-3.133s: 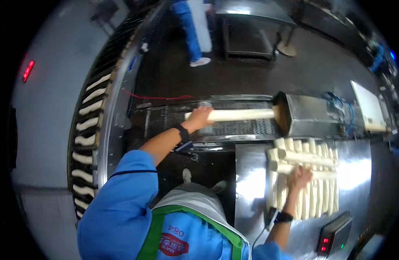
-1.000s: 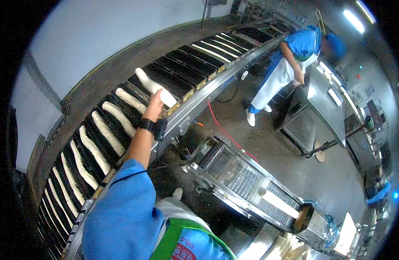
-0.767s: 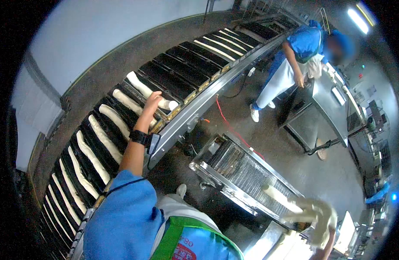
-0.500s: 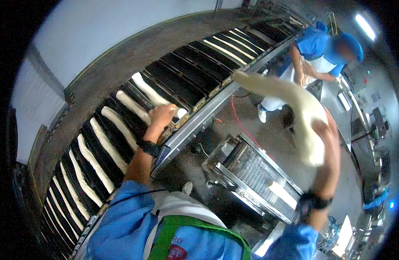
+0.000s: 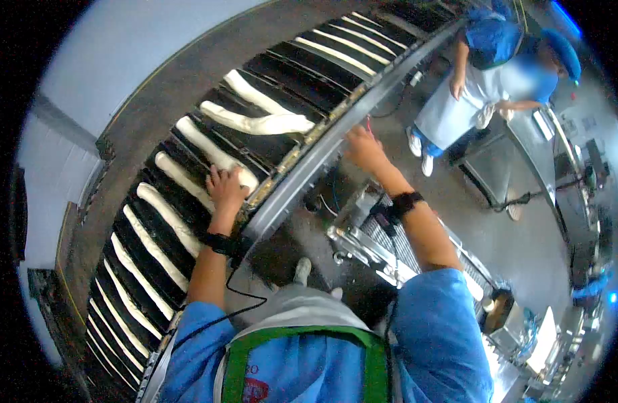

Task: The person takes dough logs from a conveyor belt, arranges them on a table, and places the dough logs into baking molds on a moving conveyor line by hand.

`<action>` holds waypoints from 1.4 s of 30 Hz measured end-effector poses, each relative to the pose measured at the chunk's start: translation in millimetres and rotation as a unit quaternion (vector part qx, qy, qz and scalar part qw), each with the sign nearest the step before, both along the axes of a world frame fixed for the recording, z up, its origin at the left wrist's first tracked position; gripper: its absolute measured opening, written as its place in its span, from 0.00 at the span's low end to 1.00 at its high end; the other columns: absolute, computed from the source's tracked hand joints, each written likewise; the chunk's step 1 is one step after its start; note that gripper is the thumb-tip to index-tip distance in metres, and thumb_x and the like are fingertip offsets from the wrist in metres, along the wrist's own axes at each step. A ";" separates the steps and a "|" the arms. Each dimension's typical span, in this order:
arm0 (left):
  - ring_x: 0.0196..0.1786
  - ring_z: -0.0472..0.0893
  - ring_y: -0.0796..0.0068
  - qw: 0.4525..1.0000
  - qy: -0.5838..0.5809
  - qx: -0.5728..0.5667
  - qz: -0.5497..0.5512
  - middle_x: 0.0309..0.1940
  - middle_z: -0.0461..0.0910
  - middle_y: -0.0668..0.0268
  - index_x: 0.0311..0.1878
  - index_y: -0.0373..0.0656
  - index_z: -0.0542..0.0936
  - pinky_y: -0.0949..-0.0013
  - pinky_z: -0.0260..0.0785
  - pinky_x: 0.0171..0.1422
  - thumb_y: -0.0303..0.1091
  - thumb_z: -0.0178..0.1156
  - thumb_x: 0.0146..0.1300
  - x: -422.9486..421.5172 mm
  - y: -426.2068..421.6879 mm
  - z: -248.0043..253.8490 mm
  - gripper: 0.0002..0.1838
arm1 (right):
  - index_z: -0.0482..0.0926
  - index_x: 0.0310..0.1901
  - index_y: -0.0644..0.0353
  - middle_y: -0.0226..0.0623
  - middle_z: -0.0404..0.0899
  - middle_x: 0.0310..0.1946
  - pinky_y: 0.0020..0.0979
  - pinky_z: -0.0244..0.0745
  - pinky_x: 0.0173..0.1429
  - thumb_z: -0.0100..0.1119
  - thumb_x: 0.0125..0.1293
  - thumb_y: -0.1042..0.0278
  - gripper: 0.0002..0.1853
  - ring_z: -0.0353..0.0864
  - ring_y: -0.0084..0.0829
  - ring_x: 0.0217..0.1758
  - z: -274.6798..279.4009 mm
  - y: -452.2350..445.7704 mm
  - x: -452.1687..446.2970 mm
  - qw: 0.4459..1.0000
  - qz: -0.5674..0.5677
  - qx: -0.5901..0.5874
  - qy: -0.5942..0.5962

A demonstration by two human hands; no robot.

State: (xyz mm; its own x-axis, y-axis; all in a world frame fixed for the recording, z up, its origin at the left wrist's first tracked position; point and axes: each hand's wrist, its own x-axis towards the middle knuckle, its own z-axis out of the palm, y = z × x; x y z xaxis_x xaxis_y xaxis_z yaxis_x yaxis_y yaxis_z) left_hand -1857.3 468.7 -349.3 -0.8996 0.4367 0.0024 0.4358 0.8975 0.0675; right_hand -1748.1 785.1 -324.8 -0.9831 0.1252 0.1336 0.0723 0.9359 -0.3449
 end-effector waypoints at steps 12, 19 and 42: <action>0.51 0.67 0.61 0.999 0.018 -0.007 -0.032 0.39 0.75 0.62 0.50 0.58 0.69 0.52 0.51 0.56 0.39 0.49 0.53 -55.0 97.5 28.8 0.18 | 0.61 0.52 0.54 0.48 0.61 0.52 0.56 0.57 0.52 0.62 0.39 0.65 0.34 0.62 0.50 0.54 -96.4 158.2 404.2 0.868 -0.338 0.070 -0.358; 0.55 0.65 0.61 0.986 0.068 -0.145 -0.045 0.36 0.76 0.65 0.38 0.50 0.76 0.50 0.49 0.57 0.36 0.48 0.53 -52.7 85.5 4.3 0.10 | 0.70 0.38 0.69 0.45 0.73 0.29 0.33 0.69 0.41 0.61 0.43 0.62 0.23 0.74 0.36 0.36 -36.6 203.9 339.8 0.925 -0.266 -0.186 -0.195; 0.38 0.74 0.47 0.989 -0.032 0.022 0.143 0.47 0.65 0.42 0.59 0.46 0.58 0.56 0.66 0.46 0.28 0.48 0.52 -14.7 164.2 -0.5 0.27 | 0.65 0.49 0.63 0.34 0.69 0.39 0.25 0.68 0.42 0.52 0.56 0.53 0.25 0.72 0.24 0.42 123.3 187.5 -119.4 0.858 0.108 -0.495 -0.090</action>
State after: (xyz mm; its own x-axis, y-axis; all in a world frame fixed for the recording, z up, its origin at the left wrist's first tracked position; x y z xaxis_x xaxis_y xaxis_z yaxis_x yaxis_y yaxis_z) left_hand -1871.9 632.8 -349.8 -0.9852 0.1653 -0.0448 0.1583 0.9789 0.1293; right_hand -1867.4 972.6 -201.5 -0.9913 -0.0972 -0.0890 0.0694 0.1893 -0.9795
